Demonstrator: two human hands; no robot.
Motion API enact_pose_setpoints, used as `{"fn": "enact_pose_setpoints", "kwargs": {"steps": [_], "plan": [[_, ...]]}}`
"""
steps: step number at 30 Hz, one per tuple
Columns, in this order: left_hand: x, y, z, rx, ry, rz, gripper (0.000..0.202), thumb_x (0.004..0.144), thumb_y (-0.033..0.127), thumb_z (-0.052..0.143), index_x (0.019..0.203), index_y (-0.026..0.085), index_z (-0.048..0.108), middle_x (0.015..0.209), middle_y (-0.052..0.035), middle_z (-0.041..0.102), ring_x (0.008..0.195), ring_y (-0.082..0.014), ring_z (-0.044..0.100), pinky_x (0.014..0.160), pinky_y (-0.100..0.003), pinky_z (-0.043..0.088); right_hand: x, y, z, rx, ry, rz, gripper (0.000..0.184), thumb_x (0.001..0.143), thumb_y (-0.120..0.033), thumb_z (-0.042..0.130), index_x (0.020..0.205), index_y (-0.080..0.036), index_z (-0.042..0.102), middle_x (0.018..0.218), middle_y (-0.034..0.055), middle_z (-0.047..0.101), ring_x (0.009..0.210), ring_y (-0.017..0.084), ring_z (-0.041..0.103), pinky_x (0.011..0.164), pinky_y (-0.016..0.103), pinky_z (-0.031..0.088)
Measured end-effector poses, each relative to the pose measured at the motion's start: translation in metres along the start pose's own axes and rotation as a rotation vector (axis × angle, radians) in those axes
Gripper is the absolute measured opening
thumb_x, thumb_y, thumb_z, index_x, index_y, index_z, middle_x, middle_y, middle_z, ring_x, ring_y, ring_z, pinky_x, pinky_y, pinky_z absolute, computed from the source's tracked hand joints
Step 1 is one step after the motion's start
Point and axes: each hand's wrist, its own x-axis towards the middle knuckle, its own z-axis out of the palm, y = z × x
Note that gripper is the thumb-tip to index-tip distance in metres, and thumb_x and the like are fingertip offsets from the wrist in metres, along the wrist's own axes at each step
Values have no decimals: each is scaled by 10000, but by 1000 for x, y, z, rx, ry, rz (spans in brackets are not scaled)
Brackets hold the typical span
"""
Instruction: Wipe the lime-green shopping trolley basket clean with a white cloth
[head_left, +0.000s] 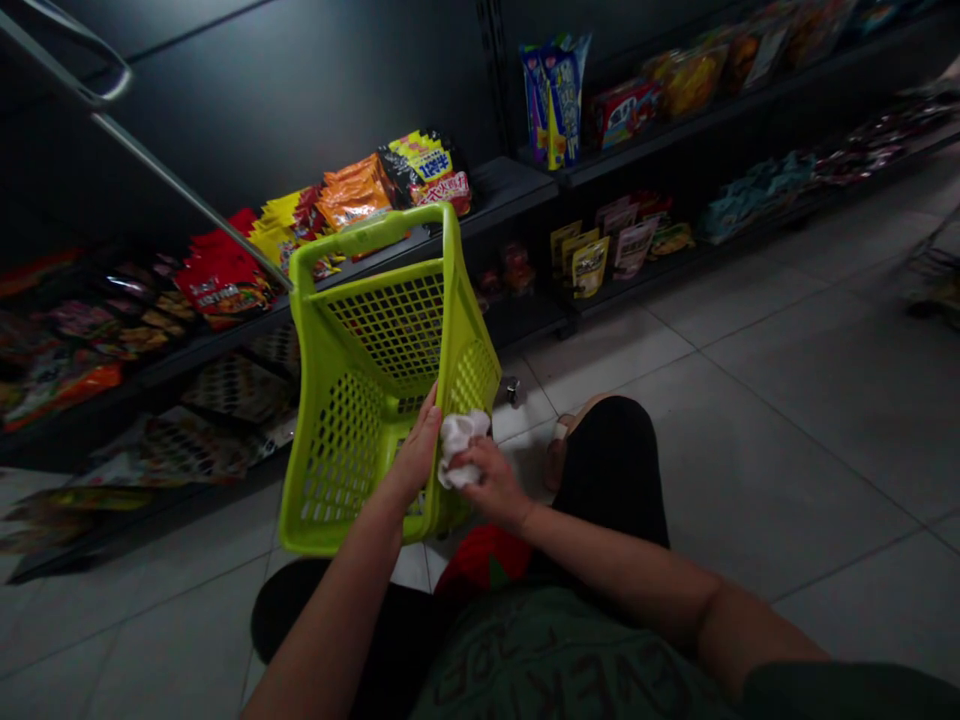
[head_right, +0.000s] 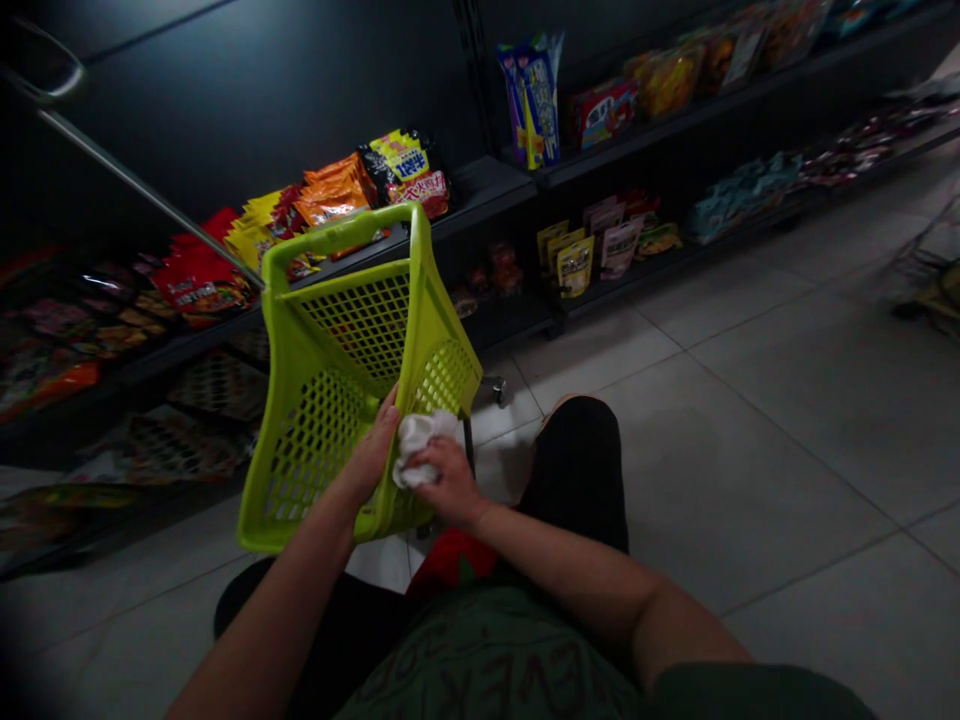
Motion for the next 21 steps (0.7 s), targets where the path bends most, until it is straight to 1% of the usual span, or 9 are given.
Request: {"fn": "enact_pose_setpoints", "kwargs": {"steps": [2,3,5,7,10,12,14,17,21], "plan": [[4,3,5,-17,10,-3,620,1024,524,340,1578,246,338,1666,-25,320,1532,-199,291,1282,-383,181,35,-3,-2,-39,115,-3,274,760,-212,670,1032,-239,679,1107,56,630,1167,255,544,1096,436,396],[6,5,8,-29,12,7,626,1023,523,345,1578,234,338,1662,-32,330,1528,-201,302,1279,-378,187,47,-6,-2,-31,163,-9,333,779,-220,639,1112,-233,649,1170,66,612,1206,255,524,1114,440,378],[10,8,13,-48,13,21,624,1021,521,353,1576,237,342,1648,-32,359,1515,-205,330,1274,-377,202,53,-11,3,6,206,-27,370,821,-228,578,1190,-218,600,1246,86,565,1238,250,502,1120,434,374],[14,9,17,-53,17,24,607,1023,522,350,1573,266,346,1641,-14,375,1510,-205,341,1272,-383,208,36,-13,7,10,181,-32,293,849,-244,567,1137,-217,617,1231,89,543,1234,251,497,1111,435,381],[15,9,20,-49,27,41,594,1025,529,344,1567,287,358,1654,7,348,1531,-207,294,1280,-386,185,-16,-4,7,5,68,-3,148,842,-271,646,982,-227,667,1135,71,549,1153,245,533,1046,418,430],[14,9,20,-61,26,40,601,1022,538,350,1569,287,355,1654,6,348,1535,-218,283,1282,-404,187,-48,9,3,33,-17,24,109,808,-280,717,893,-223,679,1077,60,559,1067,230,569,969,386,475],[13,11,20,-76,20,25,614,1020,545,354,1574,280,345,1639,-4,377,1527,-229,302,1279,-425,204,-70,20,0,35,-64,55,131,761,-284,781,799,-213,678,1018,52,563,995,220,587,887,357,502],[11,12,21,-91,17,9,620,1021,551,349,1576,273,338,1631,-12,392,1512,-232,333,1271,-435,230,-79,22,2,-25,-80,54,143,728,-272,824,773,-214,701,969,44,563,948,216,590,838,343,506],[11,13,24,-97,29,39,606,1021,541,360,1569,282,350,1644,-6,368,1511,-221,336,1264,-406,248,-70,15,5,-82,-144,-94,102,774,-254,784,871,-250,754,950,42,577,964,222,591,871,358,505]]}}
